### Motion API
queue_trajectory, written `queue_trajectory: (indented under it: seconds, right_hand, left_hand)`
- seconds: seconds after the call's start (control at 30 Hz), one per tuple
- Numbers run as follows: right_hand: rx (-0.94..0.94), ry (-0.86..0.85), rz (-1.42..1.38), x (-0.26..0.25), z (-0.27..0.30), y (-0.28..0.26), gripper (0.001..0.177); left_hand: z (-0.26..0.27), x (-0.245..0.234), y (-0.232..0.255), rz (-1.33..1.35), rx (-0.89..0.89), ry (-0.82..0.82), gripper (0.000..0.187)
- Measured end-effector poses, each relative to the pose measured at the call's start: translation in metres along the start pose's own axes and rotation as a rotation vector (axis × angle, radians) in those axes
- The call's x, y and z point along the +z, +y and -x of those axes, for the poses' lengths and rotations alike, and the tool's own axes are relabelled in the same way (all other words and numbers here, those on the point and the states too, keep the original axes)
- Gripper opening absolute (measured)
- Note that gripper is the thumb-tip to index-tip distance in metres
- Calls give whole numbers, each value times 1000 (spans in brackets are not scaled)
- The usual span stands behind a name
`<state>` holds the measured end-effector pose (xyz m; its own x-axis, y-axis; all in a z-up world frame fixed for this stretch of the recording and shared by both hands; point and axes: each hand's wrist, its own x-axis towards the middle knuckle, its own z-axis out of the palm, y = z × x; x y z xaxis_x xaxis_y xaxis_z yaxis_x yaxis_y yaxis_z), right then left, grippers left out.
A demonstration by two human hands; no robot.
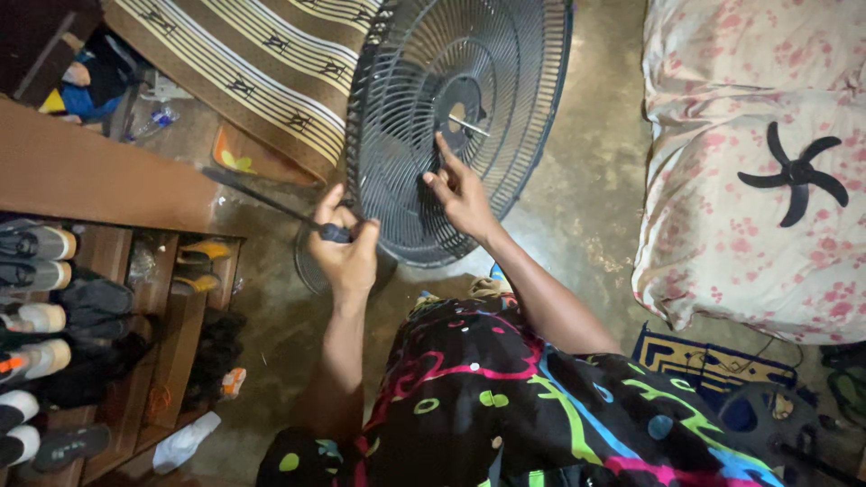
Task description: The person uses a screwdriver to loosen and tighten screws on the front grill of a standing fan. They repeatedly adjust the grill and the central hub nut while holding the fan steady.
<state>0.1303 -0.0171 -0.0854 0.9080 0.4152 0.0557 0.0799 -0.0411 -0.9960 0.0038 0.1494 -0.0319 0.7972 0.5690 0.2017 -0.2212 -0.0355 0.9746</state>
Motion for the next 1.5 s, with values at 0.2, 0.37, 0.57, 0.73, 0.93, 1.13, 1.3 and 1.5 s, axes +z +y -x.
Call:
queue_trajectory:
  seconds: [0.2, 0.37, 0.57, 0.73, 0.93, 1.13, 1.3, 1.5]
  right_hand:
    - [45, -61, 74, -17, 17, -18, 72]
    - [167, 29, 159, -43, 31, 16, 48]
    - [91, 198, -662, -71, 8, 44, 30]
    - [54, 231, -752, -80, -14, 11, 20]
    - [-52, 324, -522, -85, -15, -19, 25]
    - [-83, 269, -283, -96, -16, -14, 18]
    - [24, 271, -228, -105, -20, 3, 17]
    - [-4, 148, -364, -112, -38, 2, 11]
  left_hand:
    - [-10, -10, 5, 224, -221, 77, 54]
    - [-9, -9, 11, 222, -257, 72, 52]
    - [5, -3, -7, 180, -159, 47, 57]
    - [18, 3, -10, 149, -112, 32, 57]
    - [25, 9, 2, 223, -204, 61, 52]
    - [32, 14, 15, 274, -218, 69, 57]
    - [38, 19, 25, 282, -177, 88, 56]
    - [39, 24, 26, 310, -161, 131, 53]
